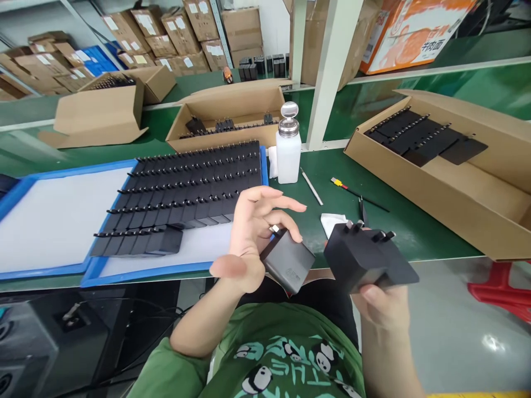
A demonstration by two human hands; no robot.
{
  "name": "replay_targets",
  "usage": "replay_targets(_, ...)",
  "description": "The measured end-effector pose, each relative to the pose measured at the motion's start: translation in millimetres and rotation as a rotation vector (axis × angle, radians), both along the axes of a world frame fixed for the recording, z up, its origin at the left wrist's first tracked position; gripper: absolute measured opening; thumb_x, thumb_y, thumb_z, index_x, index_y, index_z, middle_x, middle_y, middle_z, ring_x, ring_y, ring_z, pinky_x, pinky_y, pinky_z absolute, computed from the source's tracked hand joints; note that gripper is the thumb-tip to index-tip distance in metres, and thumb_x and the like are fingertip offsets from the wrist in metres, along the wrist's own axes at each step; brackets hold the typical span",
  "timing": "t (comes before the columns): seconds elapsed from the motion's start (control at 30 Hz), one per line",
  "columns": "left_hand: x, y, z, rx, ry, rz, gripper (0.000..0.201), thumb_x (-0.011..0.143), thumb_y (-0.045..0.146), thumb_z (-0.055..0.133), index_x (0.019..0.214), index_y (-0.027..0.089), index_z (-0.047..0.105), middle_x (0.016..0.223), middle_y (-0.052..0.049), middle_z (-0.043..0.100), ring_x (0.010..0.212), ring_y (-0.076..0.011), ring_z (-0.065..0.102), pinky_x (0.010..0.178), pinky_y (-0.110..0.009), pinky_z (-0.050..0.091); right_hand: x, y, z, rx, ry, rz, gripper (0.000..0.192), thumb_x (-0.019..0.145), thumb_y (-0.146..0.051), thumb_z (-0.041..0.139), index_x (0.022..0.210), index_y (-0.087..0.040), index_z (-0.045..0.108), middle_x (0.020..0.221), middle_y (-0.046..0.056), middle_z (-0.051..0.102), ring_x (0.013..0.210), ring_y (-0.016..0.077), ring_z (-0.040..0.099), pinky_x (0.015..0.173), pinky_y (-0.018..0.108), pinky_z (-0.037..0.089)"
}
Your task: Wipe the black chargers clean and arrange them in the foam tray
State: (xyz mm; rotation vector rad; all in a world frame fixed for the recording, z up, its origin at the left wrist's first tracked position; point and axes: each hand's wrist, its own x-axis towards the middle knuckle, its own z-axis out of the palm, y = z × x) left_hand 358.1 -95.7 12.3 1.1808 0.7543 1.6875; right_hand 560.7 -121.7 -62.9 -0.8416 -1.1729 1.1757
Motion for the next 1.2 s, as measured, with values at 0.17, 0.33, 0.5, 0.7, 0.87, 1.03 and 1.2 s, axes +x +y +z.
replay_targets(0.17,3.3,5.5,4.5,0.109,0.328,-0.097,0.082,0.063,0.076,0.077,0.123,0.024,0.06,0.114,-0.012,0.069,0.07,-0.0212,0.067,0.066,-0.034,0.054,-6.1,-1.3,21.1,0.067,-0.181,-0.023,0.057,0.076,-0.045,0.084,0.125,-0.028,0.06,0.117,0.009,0.067,0.101,0.0261,0.069,0.084,0.037,0.06)
replay_targets(0.33,35.5,26.0,25.9,0.372,0.898,-0.204,0.06,0.062,0.049,0.088,0.113,0.022,0.07,0.095,-0.01,0.073,0.084,-0.0302,0.069,0.076,-0.038,0.055,2.9,7.0,34.4,0.136,-0.294,-0.05,0.066,0.07,-0.06,0.081,0.121,-0.025,0.056,0.112,0.008,0.068,0.096,0.0246,0.069,0.081,0.034,0.059)
replay_targets(0.5,117.2,71.5,62.8,0.566,1.116,-0.234,0.043,0.075,0.056,0.075,0.098,0.02,0.07,0.084,-0.009,0.069,0.072,-0.0266,0.066,0.064,-0.035,0.051,76.6,36.7,58.4,0.168,-0.42,-0.205,0.066,0.077,-0.06,0.073,0.124,-0.024,0.045,0.116,0.008,0.063,0.098,0.0223,0.067,0.08,0.033,0.058)
replay_targets(0.7,256.9,173.1,73.0,0.523,1.329,-0.247,0.048,0.084,0.06,0.067,0.098,0.014,0.067,0.099,-0.012,0.066,0.099,-0.0307,0.065,0.087,-0.043,0.053,215.1,125.5,91.4,0.062,-0.717,-0.321,0.063,0.081,-0.044,0.078,0.132,-0.02,0.051,0.129,0.011,0.055,0.121,0.0275,0.054,0.103,0.047,0.049)
replay_targets(0.87,335.7,221.9,39.2,0.37,1.484,-0.245,0.038,0.096,0.043,0.063,0.122,0.016,0.061,0.123,-0.01,0.064,0.109,-0.0241,0.064,0.093,-0.047,0.055,291.2,193.9,84.0,-0.125,-0.933,-0.227,0.035,0.097,-0.039,0.063,0.124,-0.017,0.06,0.125,0.009,0.062,0.109,0.0227,0.063,0.093,0.045,0.056)
replay_targets(1.03,363.2,226.3,2.8,0.256,1.584,-0.222,0.038,0.097,0.039,0.063,0.127,0.016,0.059,0.128,-0.011,0.062,0.111,-0.0248,0.064,0.093,-0.047,0.056,305.8,225.1,59.2,-0.339,-1.036,-0.123,0.035,0.097,-0.038,0.062,0.126,-0.018,0.06,0.126,0.009,0.062,0.108,0.022,0.064,0.092,0.043,0.057)
replay_targets(1.2,344.2,236.8,0.9,0.293,1.651,-0.321,0.042,0.097,0.039,0.063,0.132,0.018,0.056,0.135,-0.012,0.058,0.118,-0.0273,0.061,0.098,-0.051,0.054,304.1,235.0,44.4,-0.526,-0.964,-0.053,0.037,0.097,-0.038,0.063,0.128,-0.017,0.058,0.126,0.009,0.062,0.106,0.0216,0.065,0.09,0.043,0.058)
